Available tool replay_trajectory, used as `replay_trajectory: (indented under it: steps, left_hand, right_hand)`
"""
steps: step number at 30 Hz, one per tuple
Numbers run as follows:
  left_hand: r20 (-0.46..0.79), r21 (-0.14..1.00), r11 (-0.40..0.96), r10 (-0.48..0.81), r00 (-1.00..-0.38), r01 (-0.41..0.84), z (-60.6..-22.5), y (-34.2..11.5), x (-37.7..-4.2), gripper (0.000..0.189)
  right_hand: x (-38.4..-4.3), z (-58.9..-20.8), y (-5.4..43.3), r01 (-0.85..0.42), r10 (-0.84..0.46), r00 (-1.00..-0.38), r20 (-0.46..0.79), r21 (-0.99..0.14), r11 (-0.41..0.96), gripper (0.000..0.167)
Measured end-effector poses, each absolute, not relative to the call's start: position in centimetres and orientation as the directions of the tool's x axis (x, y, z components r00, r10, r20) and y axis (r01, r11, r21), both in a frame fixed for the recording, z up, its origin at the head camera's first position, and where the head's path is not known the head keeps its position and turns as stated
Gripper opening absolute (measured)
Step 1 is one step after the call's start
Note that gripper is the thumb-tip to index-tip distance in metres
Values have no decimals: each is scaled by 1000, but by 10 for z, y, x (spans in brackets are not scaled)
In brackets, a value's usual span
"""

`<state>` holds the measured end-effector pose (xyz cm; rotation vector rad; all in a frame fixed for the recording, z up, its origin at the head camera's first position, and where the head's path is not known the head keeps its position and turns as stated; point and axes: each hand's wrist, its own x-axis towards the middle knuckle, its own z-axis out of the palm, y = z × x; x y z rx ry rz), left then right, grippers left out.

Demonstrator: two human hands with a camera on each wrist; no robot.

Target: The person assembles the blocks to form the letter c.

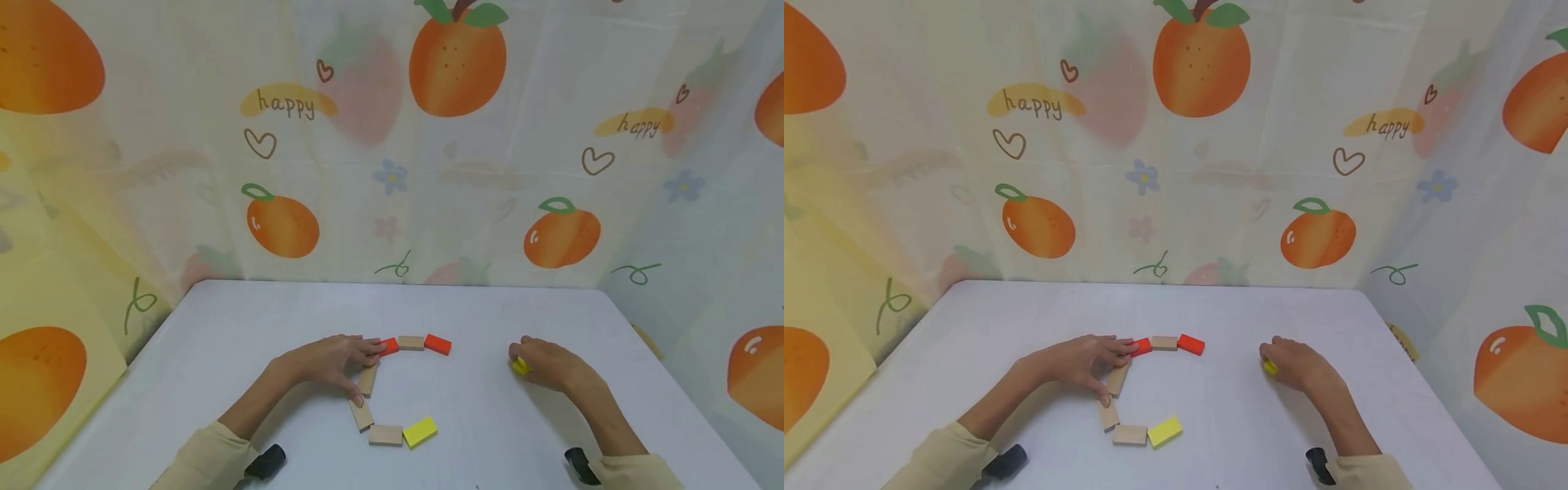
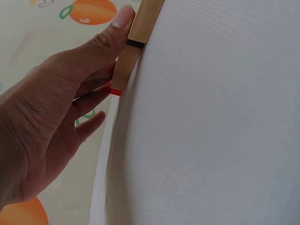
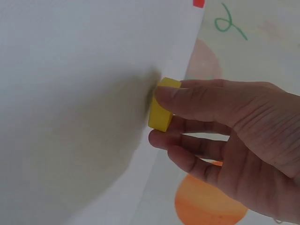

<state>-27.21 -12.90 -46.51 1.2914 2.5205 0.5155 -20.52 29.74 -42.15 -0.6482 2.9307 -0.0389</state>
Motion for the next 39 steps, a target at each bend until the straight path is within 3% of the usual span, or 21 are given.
replay_trajectory:
  steps: [13, 24, 39]
  left_hand:
    - [-89, 415, 563, 807, -584, 715, -464, -128, -270, 82]
    - [-82, 402, 557, 813, -577, 727, -465, -129, -271, 81]
    - [-74, 422, 551, 812, -579, 720, -464, -129, -271, 80]
  right_hand:
    - [-193, -397, 269, -451, -458, -883, -103, -88, 888, 30]
    - [-184, -395, 239, -635, -639, -769, -22, -92, 767, 34]
    - [-175, -404, 193, -645, -661, -717, -220, -149, 749, 41]
